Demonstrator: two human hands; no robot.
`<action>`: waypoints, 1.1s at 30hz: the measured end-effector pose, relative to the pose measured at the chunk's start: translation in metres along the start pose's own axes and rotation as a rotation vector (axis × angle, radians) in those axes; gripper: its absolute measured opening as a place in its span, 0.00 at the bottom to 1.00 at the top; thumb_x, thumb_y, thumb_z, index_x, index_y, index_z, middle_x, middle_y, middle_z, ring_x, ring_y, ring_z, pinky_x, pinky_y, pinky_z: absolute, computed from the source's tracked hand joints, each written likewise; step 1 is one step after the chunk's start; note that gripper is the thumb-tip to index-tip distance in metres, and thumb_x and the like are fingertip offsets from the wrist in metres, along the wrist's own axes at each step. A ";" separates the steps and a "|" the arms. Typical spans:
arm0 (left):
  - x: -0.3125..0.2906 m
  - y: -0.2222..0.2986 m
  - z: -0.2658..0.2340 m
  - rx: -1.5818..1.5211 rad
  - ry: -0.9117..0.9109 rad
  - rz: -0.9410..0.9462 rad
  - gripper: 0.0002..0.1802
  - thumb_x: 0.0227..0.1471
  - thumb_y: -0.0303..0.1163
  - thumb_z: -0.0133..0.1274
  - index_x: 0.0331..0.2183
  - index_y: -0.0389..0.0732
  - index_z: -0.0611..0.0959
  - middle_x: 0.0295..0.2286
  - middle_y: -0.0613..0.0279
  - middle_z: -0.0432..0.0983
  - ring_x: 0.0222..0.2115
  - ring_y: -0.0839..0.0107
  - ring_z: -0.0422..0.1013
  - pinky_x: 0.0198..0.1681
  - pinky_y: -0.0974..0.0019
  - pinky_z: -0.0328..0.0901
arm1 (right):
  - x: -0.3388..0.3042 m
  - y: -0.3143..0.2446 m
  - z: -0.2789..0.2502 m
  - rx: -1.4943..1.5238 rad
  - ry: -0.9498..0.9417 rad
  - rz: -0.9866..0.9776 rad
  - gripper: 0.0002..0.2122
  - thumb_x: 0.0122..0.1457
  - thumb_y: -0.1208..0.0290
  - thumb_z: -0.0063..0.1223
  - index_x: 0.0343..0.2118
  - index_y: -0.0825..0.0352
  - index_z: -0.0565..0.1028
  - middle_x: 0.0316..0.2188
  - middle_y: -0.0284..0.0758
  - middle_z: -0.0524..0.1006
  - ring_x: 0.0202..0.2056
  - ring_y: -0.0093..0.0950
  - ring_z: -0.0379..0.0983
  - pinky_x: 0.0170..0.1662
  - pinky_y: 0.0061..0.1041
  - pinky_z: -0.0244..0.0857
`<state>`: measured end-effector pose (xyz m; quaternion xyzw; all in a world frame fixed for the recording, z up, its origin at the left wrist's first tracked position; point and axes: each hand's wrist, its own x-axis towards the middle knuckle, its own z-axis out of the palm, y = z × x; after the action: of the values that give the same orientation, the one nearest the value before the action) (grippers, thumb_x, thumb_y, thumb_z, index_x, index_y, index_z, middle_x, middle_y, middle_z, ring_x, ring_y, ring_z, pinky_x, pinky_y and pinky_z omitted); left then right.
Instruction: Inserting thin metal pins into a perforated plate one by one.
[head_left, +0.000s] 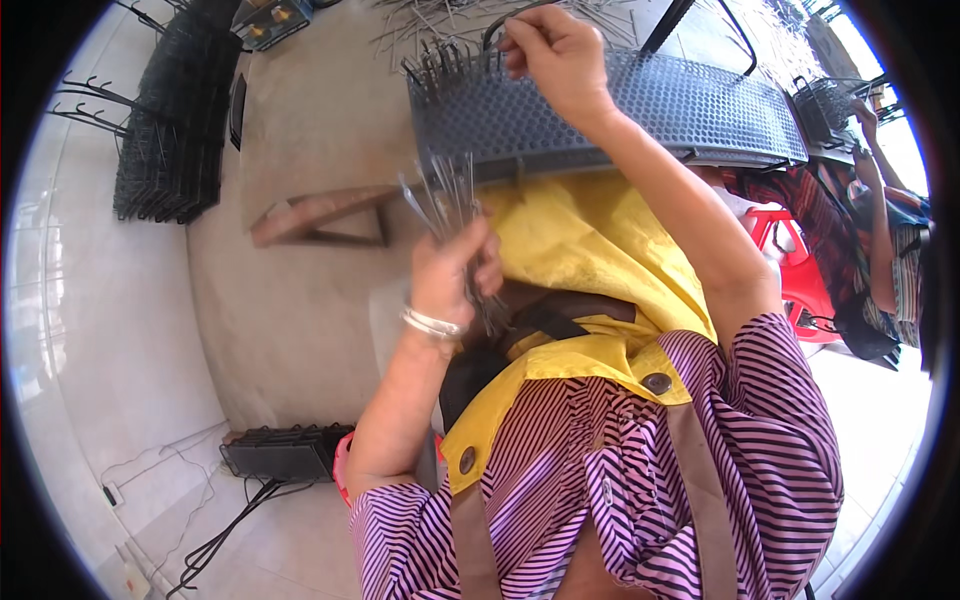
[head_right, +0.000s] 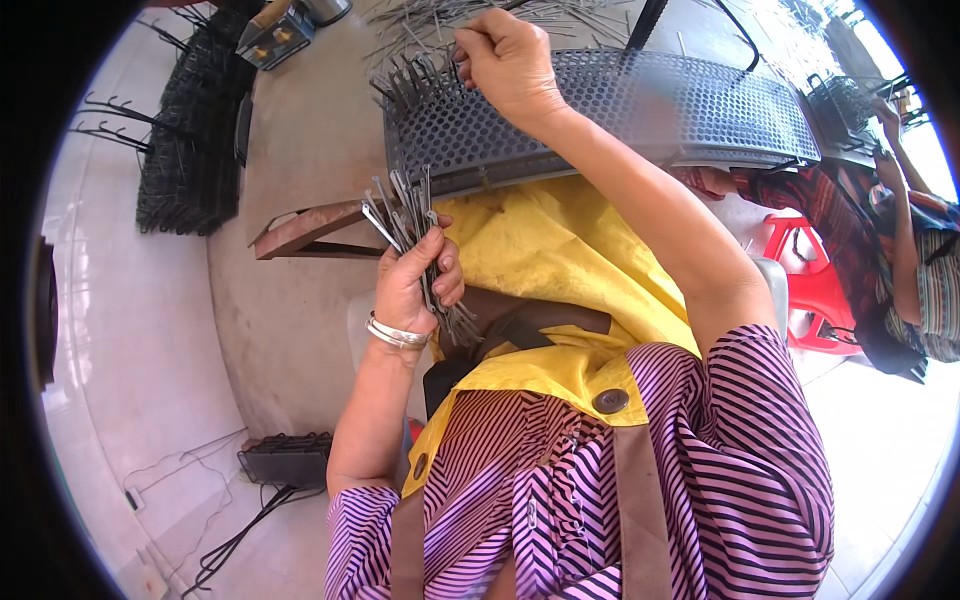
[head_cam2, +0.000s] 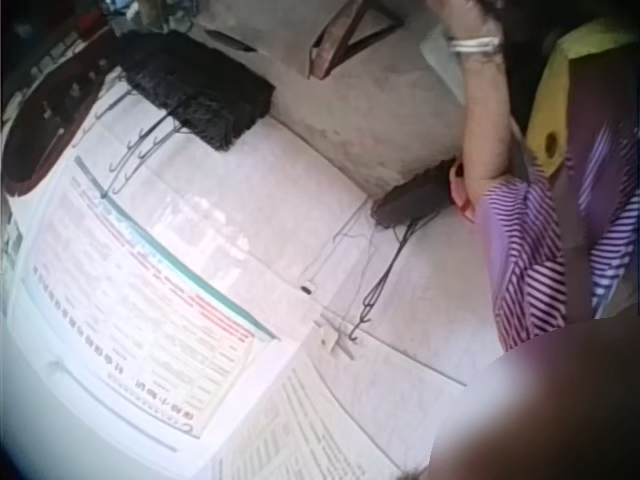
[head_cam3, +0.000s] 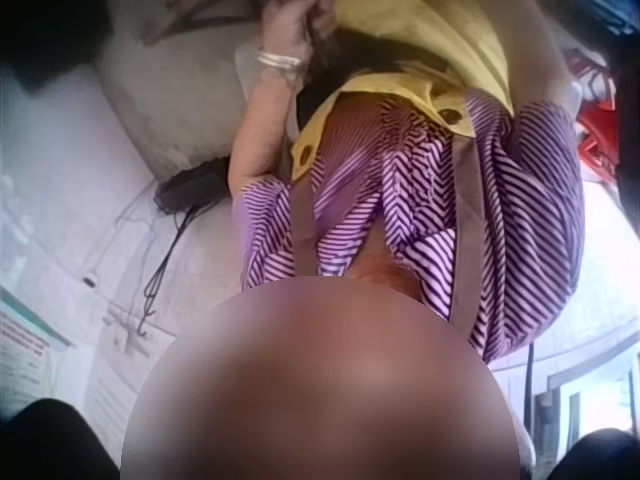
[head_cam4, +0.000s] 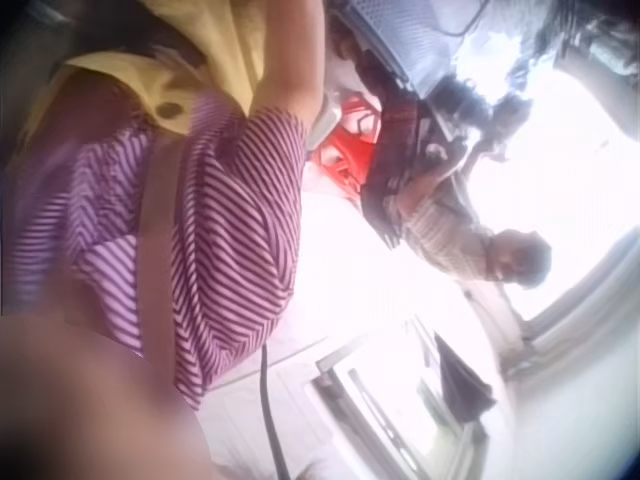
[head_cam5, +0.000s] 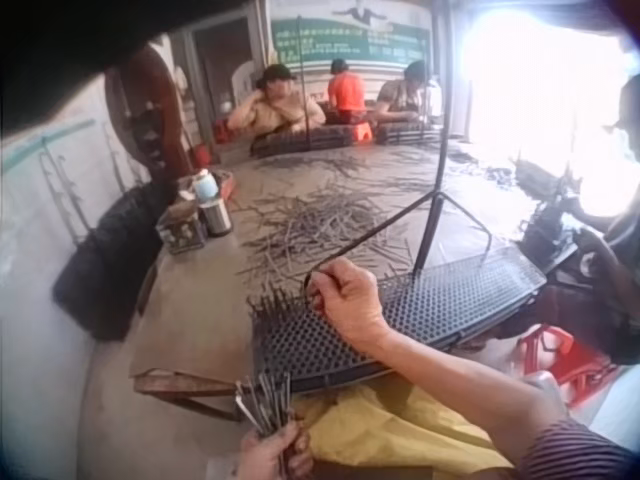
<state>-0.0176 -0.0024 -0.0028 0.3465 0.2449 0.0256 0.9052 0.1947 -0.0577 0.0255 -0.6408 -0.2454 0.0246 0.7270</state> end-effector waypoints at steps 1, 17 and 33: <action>-0.001 0.001 0.000 -0.011 -0.002 -0.005 0.13 0.48 0.33 0.49 0.37 0.37 0.70 0.16 0.65 0.62 0.10 0.78 0.56 0.12 0.75 0.51 | 0.000 0.001 0.003 -0.088 -0.016 -0.061 0.05 0.52 0.77 0.46 0.21 0.69 0.68 0.12 0.31 0.69 0.14 0.17 0.66 0.16 0.15 0.59; -0.003 0.005 0.000 -0.033 -0.005 -0.023 0.13 0.46 0.31 0.50 0.35 0.38 0.70 0.17 0.63 0.63 0.11 0.78 0.57 0.12 0.75 0.51 | 0.017 0.016 0.029 -0.710 -0.491 -0.406 0.06 0.43 0.73 0.50 0.19 0.70 0.67 0.16 0.45 0.68 0.24 0.46 0.65 0.27 0.37 0.60; -0.002 0.000 0.003 0.055 -0.083 -0.014 0.15 0.49 0.34 0.48 0.38 0.37 0.70 0.16 0.64 0.62 0.10 0.78 0.56 0.12 0.75 0.51 | -0.063 -0.029 -0.011 -0.001 -0.443 0.571 0.07 0.50 0.73 0.49 0.21 0.72 0.71 0.16 0.34 0.73 0.13 0.19 0.66 0.14 0.16 0.59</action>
<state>-0.0181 -0.0050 -0.0002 0.3705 0.2102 -0.0017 0.9047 0.1351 -0.0951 0.0321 -0.6631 -0.2082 0.3649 0.6195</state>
